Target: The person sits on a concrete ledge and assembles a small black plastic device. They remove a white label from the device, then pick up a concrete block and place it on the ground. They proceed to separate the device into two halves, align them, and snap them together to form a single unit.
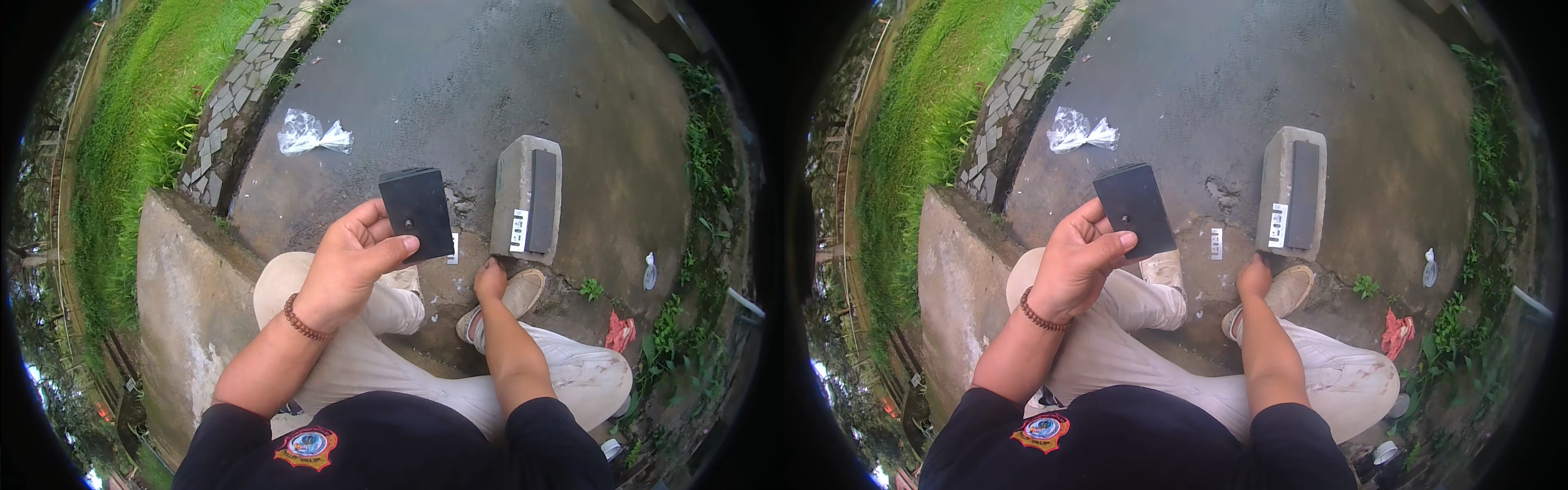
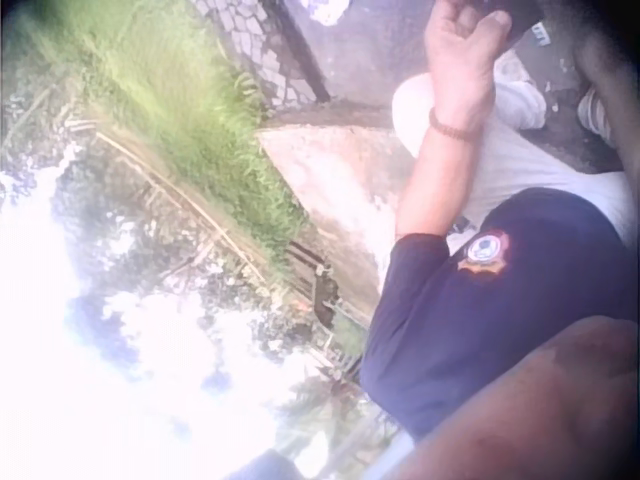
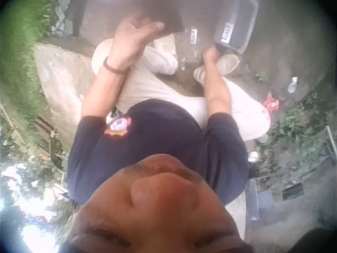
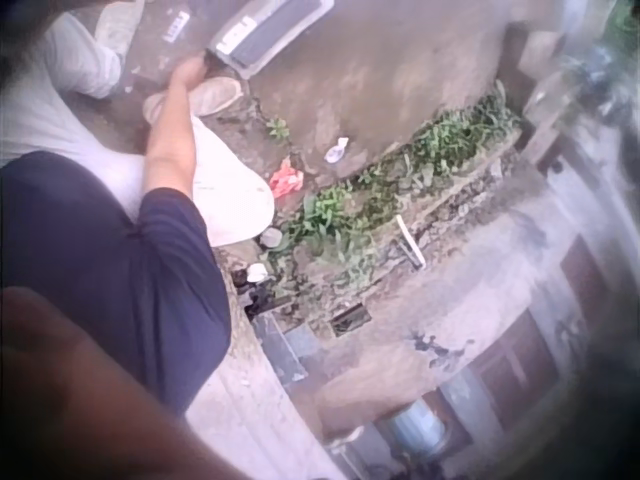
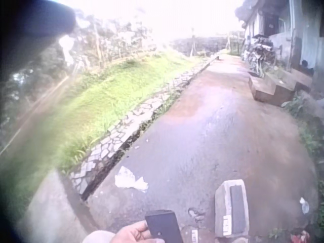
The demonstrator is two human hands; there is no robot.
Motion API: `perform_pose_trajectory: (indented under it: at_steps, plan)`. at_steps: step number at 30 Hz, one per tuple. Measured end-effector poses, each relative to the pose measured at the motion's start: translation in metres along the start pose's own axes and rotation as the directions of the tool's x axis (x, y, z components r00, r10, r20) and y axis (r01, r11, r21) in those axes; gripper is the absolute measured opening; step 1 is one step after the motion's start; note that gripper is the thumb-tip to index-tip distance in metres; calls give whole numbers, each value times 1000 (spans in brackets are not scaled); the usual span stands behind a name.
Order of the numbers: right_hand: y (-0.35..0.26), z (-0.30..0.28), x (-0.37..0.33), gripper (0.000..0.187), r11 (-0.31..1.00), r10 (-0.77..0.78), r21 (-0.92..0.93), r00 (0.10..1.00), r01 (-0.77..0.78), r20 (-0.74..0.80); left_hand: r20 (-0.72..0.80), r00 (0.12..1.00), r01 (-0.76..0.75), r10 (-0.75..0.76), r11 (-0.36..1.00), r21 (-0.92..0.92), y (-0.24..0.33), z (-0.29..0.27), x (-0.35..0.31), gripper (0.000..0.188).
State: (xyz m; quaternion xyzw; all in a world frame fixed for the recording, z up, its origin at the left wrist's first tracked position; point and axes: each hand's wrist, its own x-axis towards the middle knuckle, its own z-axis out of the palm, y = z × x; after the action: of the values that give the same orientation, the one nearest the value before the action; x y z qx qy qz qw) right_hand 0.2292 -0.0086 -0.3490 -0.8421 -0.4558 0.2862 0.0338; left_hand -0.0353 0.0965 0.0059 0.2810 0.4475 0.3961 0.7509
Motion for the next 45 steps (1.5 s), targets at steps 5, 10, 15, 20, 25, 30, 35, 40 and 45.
perform_pose_trajectory:
  at_steps: [5, 10, 15, 20, 25, 30, 35, 40, 45]
  plan:
    - [-60, -17, -22, 13, 764, 29, 616, 964, -191, 263, -21, 972, -225, 236, 948, 223, -5, 12, -1, 47]
    - [-149, -139, -60, 19, 154, -281, 974, 937, -168, 206, 389, 576, -674, 719, 149, 724, -7, 10, -8, 55]
    - [-165, -252, -136, 17, -109, -504, 970, 853, -217, 135, 458, 372, -749, 807, -30, 662, -8, 17, -28, 51]
    - [-149, -289, -185, 21, -33, -480, 992, 868, 123, -124, 531, 300, -794, 793, -101, 599, -18, 16, -42, 50]
    - [-153, -321, -204, 17, 350, -660, 622, 655, 701, -368, 605, 281, -826, 745, -134, 548, -20, 19, -54, 42]
    - [-164, -348, -207, 20, 481, -780, 431, 597, 763, -187, 665, 244, -861, 706, -158, 483, -24, 26, -57, 32]
    - [-159, -350, -199, 21, 459, -849, 342, 519, 820, -104, 709, 228, -875, 667, -179, 450, -32, 27, -59, 26]
    - [-159, -346, -197, 19, 469, -854, 353, 518, 809, -51, 730, 215, -879, 649, -197, 434, -34, 23, -60, 24]
    - [-156, -339, -190, 18, 435, -856, 452, 513, 779, -61, 723, 231, -874, 652, -187, 448, -33, 23, -61, 25]
